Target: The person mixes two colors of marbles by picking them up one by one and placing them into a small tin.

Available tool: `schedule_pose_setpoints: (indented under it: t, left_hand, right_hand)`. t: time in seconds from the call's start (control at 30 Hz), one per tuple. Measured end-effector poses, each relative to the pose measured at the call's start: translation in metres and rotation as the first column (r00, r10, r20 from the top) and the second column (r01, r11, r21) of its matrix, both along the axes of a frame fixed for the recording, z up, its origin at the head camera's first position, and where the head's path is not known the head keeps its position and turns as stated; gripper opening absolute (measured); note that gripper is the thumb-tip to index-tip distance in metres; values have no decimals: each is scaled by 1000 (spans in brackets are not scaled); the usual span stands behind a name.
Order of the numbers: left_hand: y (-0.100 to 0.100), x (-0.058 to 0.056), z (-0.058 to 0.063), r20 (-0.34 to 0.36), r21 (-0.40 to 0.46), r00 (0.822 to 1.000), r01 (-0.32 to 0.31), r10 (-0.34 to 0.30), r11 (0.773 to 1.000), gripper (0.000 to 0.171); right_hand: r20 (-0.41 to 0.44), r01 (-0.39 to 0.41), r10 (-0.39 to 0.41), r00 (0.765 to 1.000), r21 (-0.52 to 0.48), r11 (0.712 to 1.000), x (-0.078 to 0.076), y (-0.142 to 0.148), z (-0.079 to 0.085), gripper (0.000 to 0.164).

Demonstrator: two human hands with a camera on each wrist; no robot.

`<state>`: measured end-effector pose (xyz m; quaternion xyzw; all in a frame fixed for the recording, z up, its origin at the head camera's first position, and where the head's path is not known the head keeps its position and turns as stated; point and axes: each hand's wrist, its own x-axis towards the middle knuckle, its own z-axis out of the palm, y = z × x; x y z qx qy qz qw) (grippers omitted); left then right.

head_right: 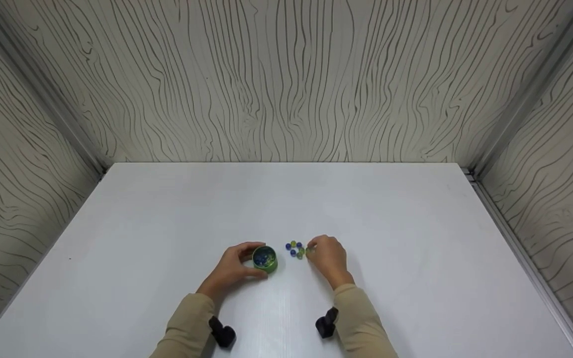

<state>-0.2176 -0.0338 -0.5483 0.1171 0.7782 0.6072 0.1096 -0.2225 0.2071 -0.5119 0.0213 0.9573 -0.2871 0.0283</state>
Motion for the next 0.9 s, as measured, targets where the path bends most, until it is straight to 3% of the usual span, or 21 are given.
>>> schedule_pose_setpoints:
  t: [0.47, 0.77, 0.9]
  left_hand:
    - [-1, 0, 0, -19, -31, 1000, 3, -3, 1000, 65]
    - [0, 0, -1, 52, -3, 999, -9, 9, 1000, 66]
    - [0, -1, 0, 36, -5, 999, 0, 0, 1000, 66]
  right_hand:
    - [4, 3, -3, 1000, 1, 1000, 1, 0, 0, 19]
    - [-14, 2, -2, 1000, 11, 1000, 4, 0, 0, 19]
    - [-16, 6, -6, 1000, 4, 1000, 5, -2, 3, 20]
